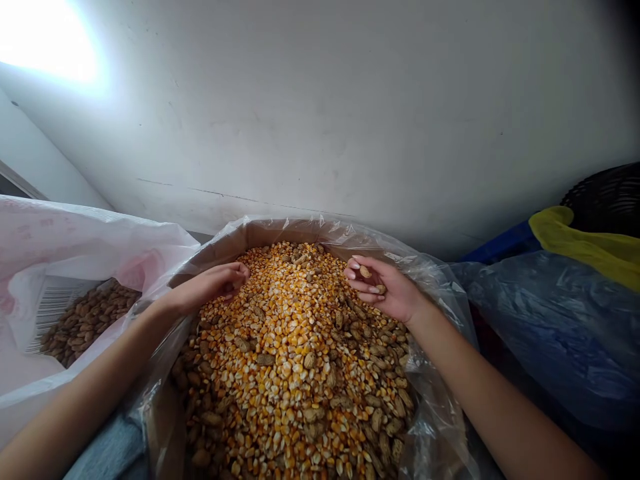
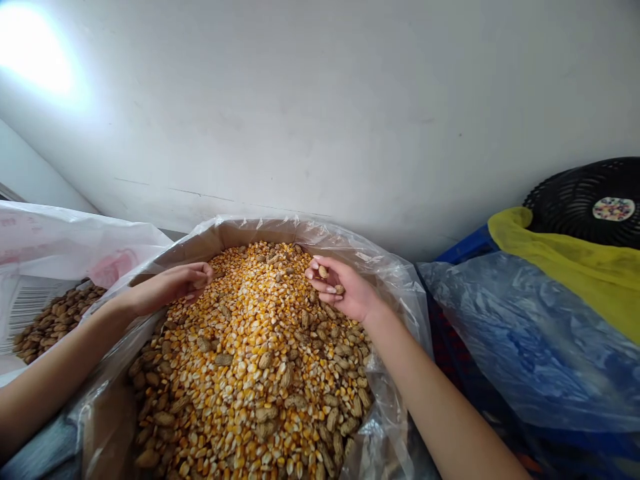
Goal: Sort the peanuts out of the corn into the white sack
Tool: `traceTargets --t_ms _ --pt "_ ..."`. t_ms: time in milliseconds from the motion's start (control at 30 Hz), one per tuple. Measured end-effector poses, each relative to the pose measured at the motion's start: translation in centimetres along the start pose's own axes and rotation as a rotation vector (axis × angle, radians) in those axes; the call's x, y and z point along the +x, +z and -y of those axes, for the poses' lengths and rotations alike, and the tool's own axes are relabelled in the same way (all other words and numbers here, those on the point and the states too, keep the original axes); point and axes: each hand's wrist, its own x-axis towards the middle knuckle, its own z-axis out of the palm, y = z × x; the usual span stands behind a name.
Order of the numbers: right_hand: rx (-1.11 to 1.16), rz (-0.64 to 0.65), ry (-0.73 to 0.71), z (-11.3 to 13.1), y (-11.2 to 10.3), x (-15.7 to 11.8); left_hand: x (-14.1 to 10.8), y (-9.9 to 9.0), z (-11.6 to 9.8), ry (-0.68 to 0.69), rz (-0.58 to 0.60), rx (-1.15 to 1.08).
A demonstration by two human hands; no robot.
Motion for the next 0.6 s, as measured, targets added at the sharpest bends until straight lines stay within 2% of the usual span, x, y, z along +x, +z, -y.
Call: traceTargets --t_ms 67,100,167,233,333,400,500,600 --pt "0.057 0.014 0.007 0.2 -0.1 -0.1 0.2 0.2 -0.1 0.010 -0.044 -0.198" --pt "0.024 0.011 0.015 0.1 -0.2 -0.1 0.3 0.2 0.0 0.014 -0.081 -0.200" --pt "-0.179 -0.010 0.043 -0.2 -0.4 -0.1 0.6 0.4 0.5 0.029 -0.191 -0.007" --pt "-0.531 -0.031 0.066 -0.8 -0.5 -0.2 0.7 0.7 0.9 0.059 -0.209 0.306" --pt "-1.023 -0.008 0.104 -1.7 -0.5 -0.3 0.8 1.2 1.2 0.101 -0.001 0.636" --pt "-1.170 0.045 0.140 -2.1 -0.4 -0.3 0.8 1.5 1.2 0.105 0.123 0.726" --pt "-1.205 0.099 0.163 -2.4 -0.4 -0.3 0.8 1.5 1.4 0.113 0.180 0.800" --pt "-1.076 0.107 0.150 -2.0 -0.4 -0.4 1.0 1.4 1.5 0.116 0.203 0.799"
